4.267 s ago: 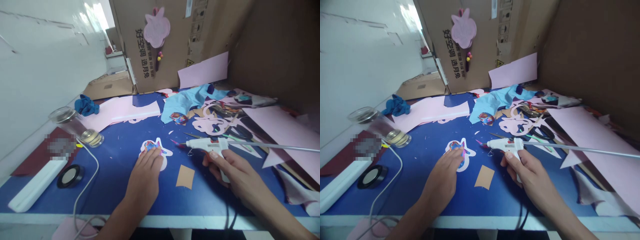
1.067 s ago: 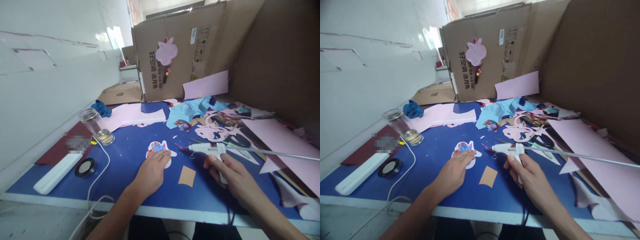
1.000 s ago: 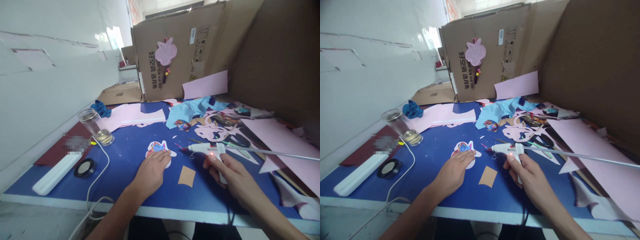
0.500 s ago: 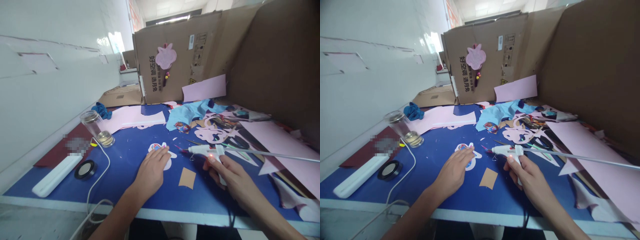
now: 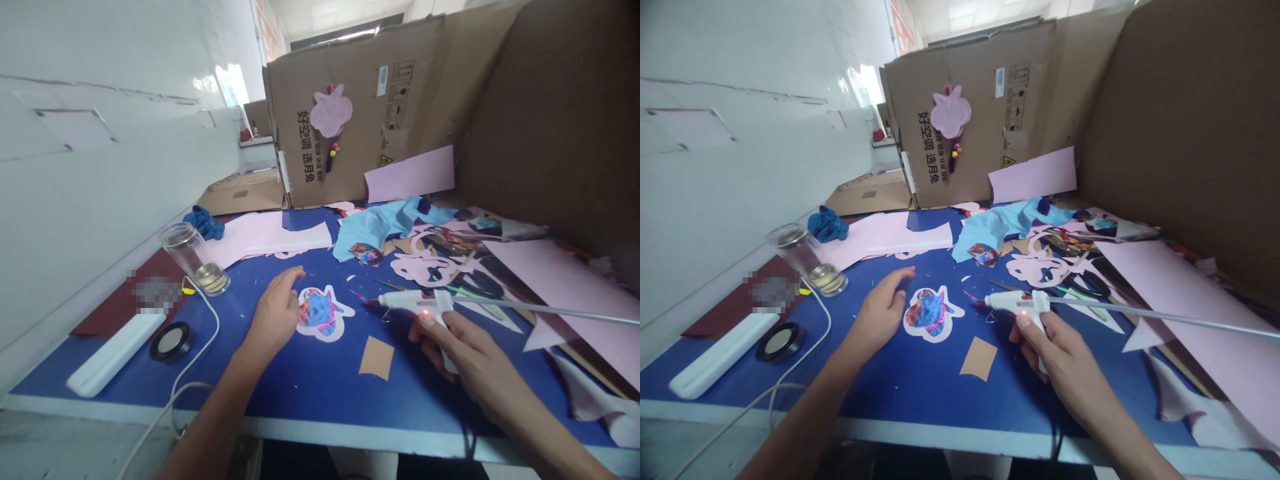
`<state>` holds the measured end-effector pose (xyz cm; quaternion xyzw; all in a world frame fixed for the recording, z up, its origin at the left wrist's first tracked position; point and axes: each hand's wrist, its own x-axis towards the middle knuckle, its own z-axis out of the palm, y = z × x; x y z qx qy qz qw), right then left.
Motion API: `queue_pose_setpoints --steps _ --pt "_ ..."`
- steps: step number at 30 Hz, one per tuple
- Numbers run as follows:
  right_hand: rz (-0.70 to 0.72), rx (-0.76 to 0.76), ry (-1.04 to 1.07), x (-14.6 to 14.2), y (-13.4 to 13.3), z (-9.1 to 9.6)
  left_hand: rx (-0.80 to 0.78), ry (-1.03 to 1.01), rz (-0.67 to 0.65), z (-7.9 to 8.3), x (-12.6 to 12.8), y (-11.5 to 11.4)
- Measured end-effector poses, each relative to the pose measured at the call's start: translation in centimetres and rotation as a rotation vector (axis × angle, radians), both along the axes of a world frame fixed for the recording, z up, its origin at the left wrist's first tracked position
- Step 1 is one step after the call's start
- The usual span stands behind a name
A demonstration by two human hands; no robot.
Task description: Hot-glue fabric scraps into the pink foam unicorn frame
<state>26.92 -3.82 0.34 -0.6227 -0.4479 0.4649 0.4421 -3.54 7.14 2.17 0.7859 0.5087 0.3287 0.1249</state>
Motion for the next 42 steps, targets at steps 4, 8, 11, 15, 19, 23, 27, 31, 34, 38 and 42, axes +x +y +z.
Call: queue_pose_setpoints --steps 4,8,11,15,19,23,27,31,34,38,42 --pt "0.0 -0.007 -0.004 0.1 0.1 -0.4 -0.018 0.041 0.115 -0.6 -1.4 -0.9" --pt "0.0 -0.006 -0.004 0.2 0.0 -0.6 -0.015 0.088 0.136 -1.9 -2.3 -1.8" --pt "-0.004 0.006 -0.009 0.2 -0.1 -0.6 0.041 0.142 0.16 -1.9 -1.9 -3.1" --pt "-0.016 0.006 -0.006 0.2 0.0 -0.7 0.122 0.279 0.1 -1.1 0.9 -5.9" --pt "-0.021 0.015 0.026 0.2 0.0 -0.8 0.072 0.41 -0.012 -1.5 3.5 -7.3" --pt "-0.032 0.031 0.033 0.1 -0.1 -0.4 0.068 0.363 -0.123 -2.3 3.2 -6.6" --pt "-0.034 0.032 0.016 -0.1 -0.1 0.2 0.098 0.251 -0.215 -1.8 2.1 -6.0" --pt "-0.021 0.033 0.015 -0.1 -0.2 0.4 0.097 0.284 -0.154 -1.5 2.3 -6.2" --pt "-0.021 0.03 0.011 -0.1 -0.3 0.6 0.107 0.299 -0.222 -2.1 2.1 -5.8" --pt "-0.016 0.034 0.002 -0.1 -0.4 0.8 0.147 0.254 -0.18 -2.5 1.7 -5.0" --pt "-0.018 0.055 0.005 0.0 -0.4 0.6 0.122 0.28 0.0 -2.1 2.2 -4.9"
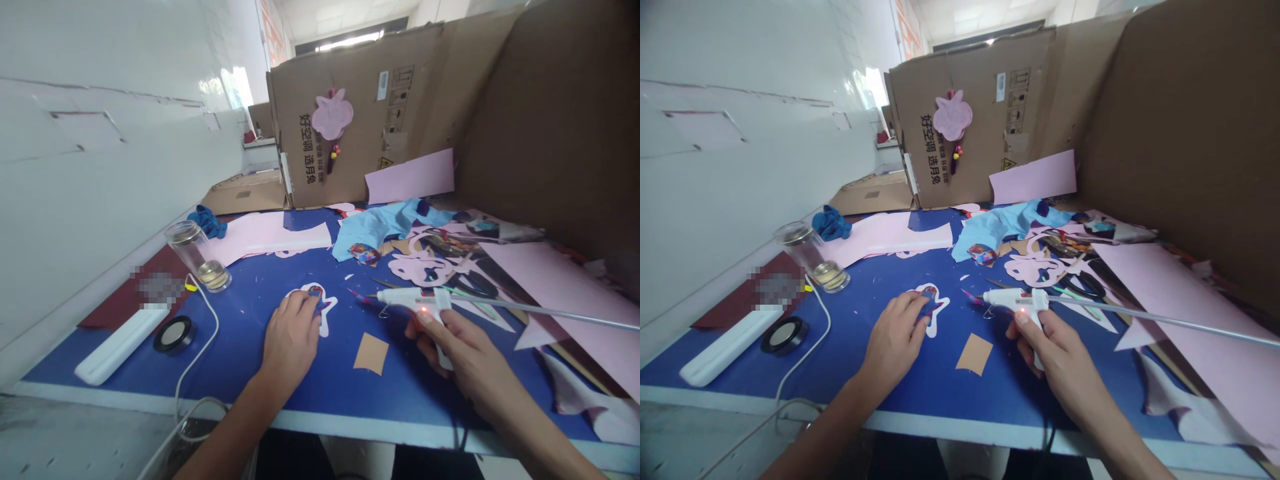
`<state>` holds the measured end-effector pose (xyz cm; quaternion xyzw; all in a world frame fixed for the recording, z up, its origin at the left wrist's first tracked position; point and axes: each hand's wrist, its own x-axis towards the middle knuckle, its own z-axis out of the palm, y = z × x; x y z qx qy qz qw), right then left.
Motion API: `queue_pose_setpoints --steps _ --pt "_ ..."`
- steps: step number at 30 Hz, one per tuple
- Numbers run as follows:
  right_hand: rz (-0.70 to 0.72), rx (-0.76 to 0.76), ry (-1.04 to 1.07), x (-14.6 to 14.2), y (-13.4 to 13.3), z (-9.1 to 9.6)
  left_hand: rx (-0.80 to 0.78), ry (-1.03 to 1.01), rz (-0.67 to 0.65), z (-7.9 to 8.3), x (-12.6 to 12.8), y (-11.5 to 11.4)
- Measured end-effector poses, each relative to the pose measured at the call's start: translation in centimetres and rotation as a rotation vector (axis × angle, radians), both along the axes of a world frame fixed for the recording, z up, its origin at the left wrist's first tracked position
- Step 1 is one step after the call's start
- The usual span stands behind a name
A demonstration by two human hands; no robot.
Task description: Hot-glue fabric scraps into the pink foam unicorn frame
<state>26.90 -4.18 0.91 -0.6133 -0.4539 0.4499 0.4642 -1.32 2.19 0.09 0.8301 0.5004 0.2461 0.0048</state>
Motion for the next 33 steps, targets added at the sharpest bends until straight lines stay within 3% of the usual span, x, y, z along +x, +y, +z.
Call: queue_pose_setpoints --steps 6,11,16,18,22,26,30,33 --pt "-0.005 -0.006 0.028 0.1 0.0 -0.2 -0.053 -0.041 -0.15 -0.1 -0.2 0.3" --pt "0.003 0.004 0.033 0.1 0.0 -0.1 0.034 -0.095 -0.11 -0.4 -0.5 0.7" --pt "-0.003 -0.005 0.026 0.0 -0.1 0.0 -0.015 -0.074 -0.324 -1.0 -1.0 1.2" --pt "-0.004 -0.01 0.014 0.0 0.0 0.1 0.019 -0.125 -0.286 -1.0 -1.2 1.5" --pt "-0.008 -0.016 0.006 0.1 0.0 0.0 0.027 -0.22 -0.054 -0.4 -1.0 1.8" --pt "-0.009 -0.027 0.001 0.1 0.0 -0.2 0.023 -0.127 0.021 -0.4 -0.5 1.1" --pt "-0.01 -0.045 -0.02 0.2 0.0 -0.2 0.04 0.0 -0.13 -1.1 -0.3 0.1" --pt "0.0 -0.038 -0.01 0.3 0.0 -0.3 -0.003 -0.046 -0.268 -0.9 -0.8 0.2"
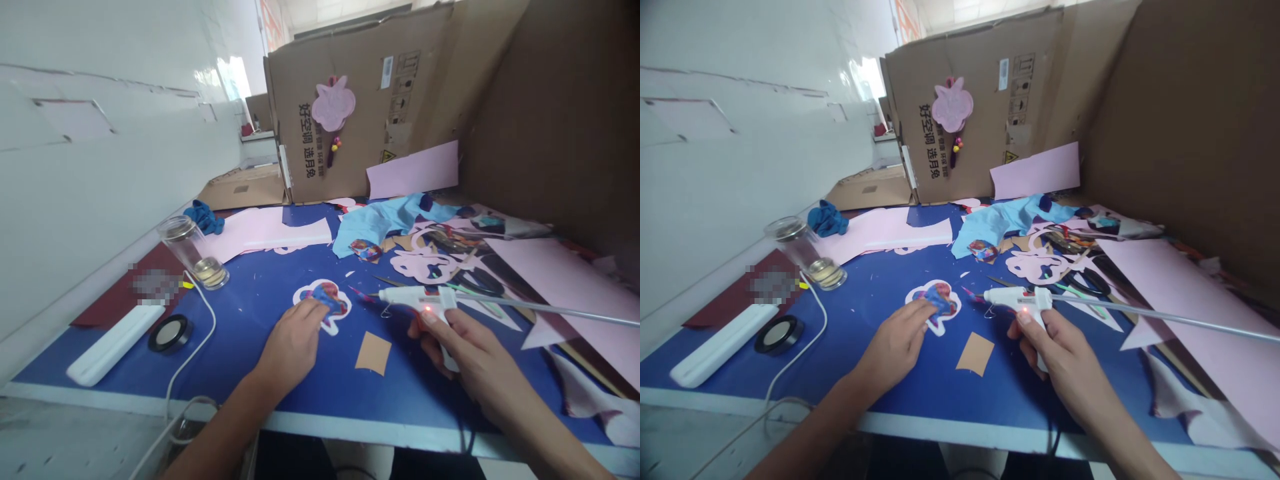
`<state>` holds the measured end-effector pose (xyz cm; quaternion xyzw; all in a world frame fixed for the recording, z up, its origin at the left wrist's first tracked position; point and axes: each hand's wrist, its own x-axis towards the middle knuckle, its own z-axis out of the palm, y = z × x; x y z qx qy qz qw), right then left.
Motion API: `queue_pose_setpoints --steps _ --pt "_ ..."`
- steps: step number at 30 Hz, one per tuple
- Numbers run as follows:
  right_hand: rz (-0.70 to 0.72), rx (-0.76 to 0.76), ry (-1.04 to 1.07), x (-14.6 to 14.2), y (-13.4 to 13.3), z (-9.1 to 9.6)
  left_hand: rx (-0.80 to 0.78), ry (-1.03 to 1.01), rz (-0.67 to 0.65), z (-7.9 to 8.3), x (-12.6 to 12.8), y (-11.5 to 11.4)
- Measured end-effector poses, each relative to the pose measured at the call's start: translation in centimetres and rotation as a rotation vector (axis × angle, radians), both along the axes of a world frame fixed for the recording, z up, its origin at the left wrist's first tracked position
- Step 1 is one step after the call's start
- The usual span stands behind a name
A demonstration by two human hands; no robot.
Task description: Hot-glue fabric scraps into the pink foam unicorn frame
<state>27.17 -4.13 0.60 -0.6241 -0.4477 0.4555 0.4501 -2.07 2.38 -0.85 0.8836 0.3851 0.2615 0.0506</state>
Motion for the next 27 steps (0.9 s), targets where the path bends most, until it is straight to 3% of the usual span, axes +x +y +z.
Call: queue_pose_setpoints --steps 2,7,15,22,27 --pt "0.001 0.005 0.009 0.0 0.0 -0.1 -0.015 -0.094 -0.002 0.4 -0.5 0.4" --pt "0.007 0.003 0.02 0.1 0.0 -0.5 0.077 -0.214 0.209 1.0 -1.4 1.8" --pt "0.013 -0.006 0.015 0.1 0.0 -0.5 0.041 -0.011 0.076 -0.2 -0.8 2.6" --pt "0.017 -0.004 0.023 -0.1 0.0 -0.3 0.014 -0.023 0.172 0.2 -2.6 3.1" --pt "0.022 -0.014 0.019 0.0 0.0 -0.3 -0.018 0.065 0.122 -0.2 -2.8 3.0"
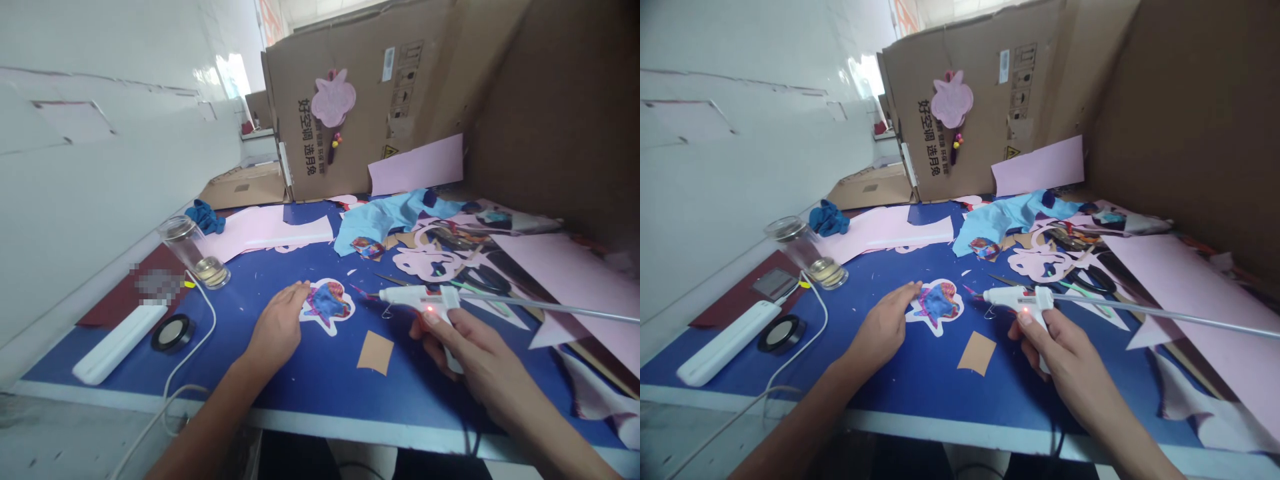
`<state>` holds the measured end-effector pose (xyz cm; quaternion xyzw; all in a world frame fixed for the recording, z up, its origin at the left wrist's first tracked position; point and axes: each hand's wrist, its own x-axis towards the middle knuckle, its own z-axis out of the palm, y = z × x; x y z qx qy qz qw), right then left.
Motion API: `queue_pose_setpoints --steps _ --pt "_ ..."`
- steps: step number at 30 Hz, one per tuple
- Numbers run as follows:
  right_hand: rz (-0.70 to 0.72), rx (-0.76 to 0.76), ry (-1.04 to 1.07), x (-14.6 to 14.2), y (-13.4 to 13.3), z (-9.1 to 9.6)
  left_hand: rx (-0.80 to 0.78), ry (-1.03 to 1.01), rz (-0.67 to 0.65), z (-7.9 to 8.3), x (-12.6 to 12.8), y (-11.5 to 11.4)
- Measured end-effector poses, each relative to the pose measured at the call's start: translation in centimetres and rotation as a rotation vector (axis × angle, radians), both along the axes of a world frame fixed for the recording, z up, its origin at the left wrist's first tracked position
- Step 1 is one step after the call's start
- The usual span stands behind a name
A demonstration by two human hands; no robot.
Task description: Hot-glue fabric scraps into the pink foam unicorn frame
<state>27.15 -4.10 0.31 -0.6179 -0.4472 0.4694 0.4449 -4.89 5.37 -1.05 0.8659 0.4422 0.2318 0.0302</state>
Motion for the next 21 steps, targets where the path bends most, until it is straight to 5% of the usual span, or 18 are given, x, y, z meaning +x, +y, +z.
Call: queue_pose_setpoints --steps 21 --pt "0.002 0.006 -0.014 0.1 -0.1 0.1 -0.046 -0.026 -0.126 1.3 1.7 -1.6"
